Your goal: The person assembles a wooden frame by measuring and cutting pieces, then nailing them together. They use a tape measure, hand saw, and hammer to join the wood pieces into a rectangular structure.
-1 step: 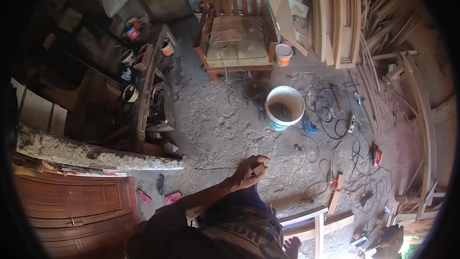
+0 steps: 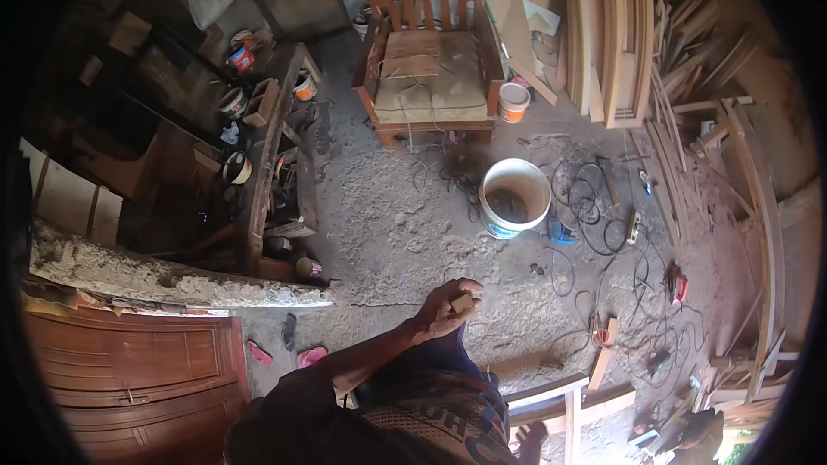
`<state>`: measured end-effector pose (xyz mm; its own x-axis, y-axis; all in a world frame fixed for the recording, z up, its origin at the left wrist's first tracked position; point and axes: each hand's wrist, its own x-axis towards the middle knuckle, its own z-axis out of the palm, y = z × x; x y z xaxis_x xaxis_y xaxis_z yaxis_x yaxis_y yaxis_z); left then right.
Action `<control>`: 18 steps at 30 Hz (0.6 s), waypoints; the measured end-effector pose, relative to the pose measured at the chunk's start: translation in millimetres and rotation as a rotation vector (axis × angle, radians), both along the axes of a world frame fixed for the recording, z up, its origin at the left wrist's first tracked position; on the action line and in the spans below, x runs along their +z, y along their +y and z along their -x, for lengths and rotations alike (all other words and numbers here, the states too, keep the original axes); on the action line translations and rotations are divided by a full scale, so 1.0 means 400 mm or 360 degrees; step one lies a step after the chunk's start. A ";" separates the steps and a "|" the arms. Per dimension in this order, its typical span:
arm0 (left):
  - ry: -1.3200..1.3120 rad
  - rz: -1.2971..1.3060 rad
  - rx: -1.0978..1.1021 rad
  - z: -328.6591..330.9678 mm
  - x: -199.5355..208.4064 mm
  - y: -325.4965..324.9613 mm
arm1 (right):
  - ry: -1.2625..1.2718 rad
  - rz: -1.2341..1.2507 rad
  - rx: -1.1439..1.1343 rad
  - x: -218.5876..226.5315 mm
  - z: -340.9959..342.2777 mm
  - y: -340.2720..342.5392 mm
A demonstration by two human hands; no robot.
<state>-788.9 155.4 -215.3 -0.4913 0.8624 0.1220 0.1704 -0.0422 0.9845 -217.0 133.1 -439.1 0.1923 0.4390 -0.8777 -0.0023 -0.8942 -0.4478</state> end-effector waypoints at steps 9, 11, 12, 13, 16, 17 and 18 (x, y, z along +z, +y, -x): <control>-0.0024 -0.0043 0.0591 0.305 -0.034 -0.130 | -0.0086 -0.1039 0.0347 0.422 0.698 0.683; -0.0023 -0.0155 0.0509 0.284 -0.053 -0.071 | -0.0918 -0.1566 0.0773 0.359 0.541 0.789; -0.0041 -0.0012 0.0675 0.306 -0.059 -0.085 | -0.0467 -0.1359 0.0559 0.418 0.636 0.822; -0.0095 0.0113 0.0842 0.311 -0.058 -0.091 | -0.0406 -0.1363 0.0528 0.387 0.632 0.873; 0.0141 0.0227 0.1058 0.375 -0.054 -0.115 | -0.0419 -0.0945 0.0704 0.442 0.773 1.017; 0.0195 0.0313 0.1091 0.396 -0.059 -0.122 | -0.0401 -0.0905 0.0719 0.403 0.787 1.063; 0.0178 0.0014 0.1070 0.404 -0.048 -0.121 | -0.0458 -0.0831 0.0713 0.365 0.799 1.105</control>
